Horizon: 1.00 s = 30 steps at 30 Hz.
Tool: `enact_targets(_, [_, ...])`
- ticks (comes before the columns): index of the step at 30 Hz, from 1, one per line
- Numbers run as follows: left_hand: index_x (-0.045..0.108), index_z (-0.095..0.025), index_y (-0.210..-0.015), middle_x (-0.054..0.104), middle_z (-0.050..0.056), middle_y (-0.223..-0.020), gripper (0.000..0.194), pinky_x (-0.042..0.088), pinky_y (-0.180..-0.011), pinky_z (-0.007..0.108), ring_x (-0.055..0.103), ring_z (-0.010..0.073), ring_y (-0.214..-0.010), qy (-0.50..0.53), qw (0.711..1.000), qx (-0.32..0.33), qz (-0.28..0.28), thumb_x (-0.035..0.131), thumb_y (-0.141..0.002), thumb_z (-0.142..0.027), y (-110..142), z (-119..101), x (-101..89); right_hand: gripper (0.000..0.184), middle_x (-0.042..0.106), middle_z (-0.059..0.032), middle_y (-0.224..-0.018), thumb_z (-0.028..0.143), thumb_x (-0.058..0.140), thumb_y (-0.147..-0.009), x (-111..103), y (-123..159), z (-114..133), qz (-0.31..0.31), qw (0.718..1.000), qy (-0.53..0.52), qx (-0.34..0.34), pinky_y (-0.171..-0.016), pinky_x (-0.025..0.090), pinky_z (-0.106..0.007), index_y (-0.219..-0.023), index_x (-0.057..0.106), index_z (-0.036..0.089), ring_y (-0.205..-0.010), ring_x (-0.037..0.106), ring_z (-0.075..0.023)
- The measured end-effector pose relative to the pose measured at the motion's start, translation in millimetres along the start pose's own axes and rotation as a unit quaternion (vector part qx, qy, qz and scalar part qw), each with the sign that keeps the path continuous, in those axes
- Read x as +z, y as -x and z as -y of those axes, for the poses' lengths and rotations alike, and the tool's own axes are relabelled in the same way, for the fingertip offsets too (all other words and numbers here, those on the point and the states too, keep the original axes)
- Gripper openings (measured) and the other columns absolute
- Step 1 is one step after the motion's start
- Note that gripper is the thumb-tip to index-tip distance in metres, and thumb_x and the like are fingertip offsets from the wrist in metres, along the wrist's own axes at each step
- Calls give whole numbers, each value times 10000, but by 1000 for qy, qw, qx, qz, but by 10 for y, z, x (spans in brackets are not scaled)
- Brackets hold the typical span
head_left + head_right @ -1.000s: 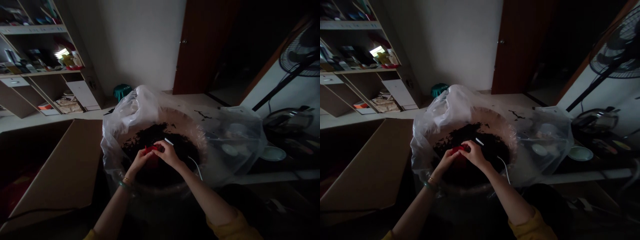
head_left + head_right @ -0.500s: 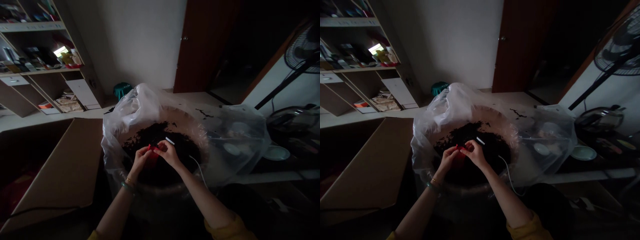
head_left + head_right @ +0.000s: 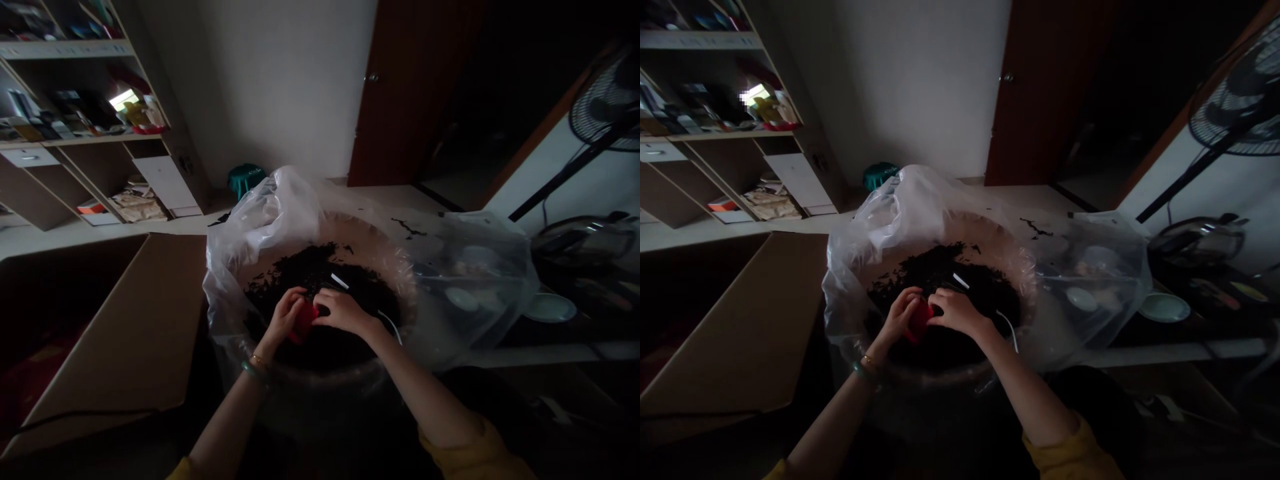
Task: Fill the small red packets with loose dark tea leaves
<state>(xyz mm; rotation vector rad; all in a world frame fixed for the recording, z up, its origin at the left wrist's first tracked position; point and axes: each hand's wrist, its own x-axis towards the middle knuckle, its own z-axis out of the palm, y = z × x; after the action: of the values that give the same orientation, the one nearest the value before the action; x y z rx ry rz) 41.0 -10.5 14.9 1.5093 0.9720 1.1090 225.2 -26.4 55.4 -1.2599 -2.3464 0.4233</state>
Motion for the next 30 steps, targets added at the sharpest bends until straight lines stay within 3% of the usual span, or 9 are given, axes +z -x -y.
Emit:
enact_targets(4, [578, -164, -853, 601, 25, -819, 225, 438, -717, 247, 548, 134, -764, -113, 990, 51, 61, 452, -892, -347, 53, -86, -60, 198, 635, -11, -873, 248, 753, -727, 85, 51, -7, 37, 999, -37, -2, -716, 450, -240, -892, 656, 198, -804, 611, -152])
enact_targets(8, [568, -164, -853, 571, 33, -832, 175, 444, -737, 263, 540, 142, -783, -234, 956, 117, 130, 458, -888, -296, 66, -249, -184, 218, 667, -33, -887, 287, 747, -736, 189, 93, 28, 67, 997, -34, -8, -728, 456, -251, -918, 687, 185, -803, 633, -168])
enact_targets(11, [585, -165, -861, 570, 45, -865, 141, 454, -743, 264, 546, 150, -801, -329, 910, 154, 199, 547, -844, -299, 55, -404, -303, 146, 675, -29, -885, 289, 712, -775, 215, 90, 55, 75, 997, -10, -4, -699, 446, -238, -883, 701, 191, -787, 640, -157])
enact_targets(14, [610, -183, -939, 574, 48, -921, 141, 456, -750, 251, 563, 144, -817, -412, 862, 174, 239, 530, -859, -268, 62, -561, -415, 130, 665, -19, -868, 320, 697, -791, 194, 80, 86, 77, 996, 37, -15, -656, 427, -229, -847, 700, 204, -763, 625, -144])
enact_targets(18, [641, -206, -893, 568, 31, -881, 122, 445, -714, 250, 561, 153, -796, -540, 784, 170, 254, 599, -819, -294, 106, -732, -493, 148, 632, -29, -817, 354, 685, -795, 131, 77, 205, 41, 992, 102, -67, -643, 411, -252, -785, 692, 206, -773, 578, -157])
enact_targets(20, [655, -202, -832, 572, 34, -862, 121, 441, -712, 260, 562, 162, -794, -572, 761, 167, 255, 622, -807, -315, 120, -783, -495, 147, 620, -44, -831, 345, 675, -805, 86, 72, 287, 5, 988, 126, -91, -675, 413, -278, -766, 691, 205, -815, 554, -175])
enact_targets(25, [649, -180, -790, 586, 20, -836, 174, 416, -633, 227, 564, 123, -707, -549, 771, 180, 269, 550, -875, -295, 80, -797, -455, 172, 616, -85, -969, 384, 721, -754, -71, 16, 364, -8, 982, 153, -108, -746, 411, -348, -755, 718, 211, -953, 510, -235])
enact_targets(30, [636, -169, -809, 590, 17, -813, 191, 408, -589, 216, 550, 105, -648, -546, 774, 200, 251, 523, -896, -297, 6, -831, -417, 134, 620, -106, -900, 353, 748, -732, -267, -107, 283, -7, 984, 175, -31, -778, 395, -381, -701, 728, 225, -989, 478, -270])
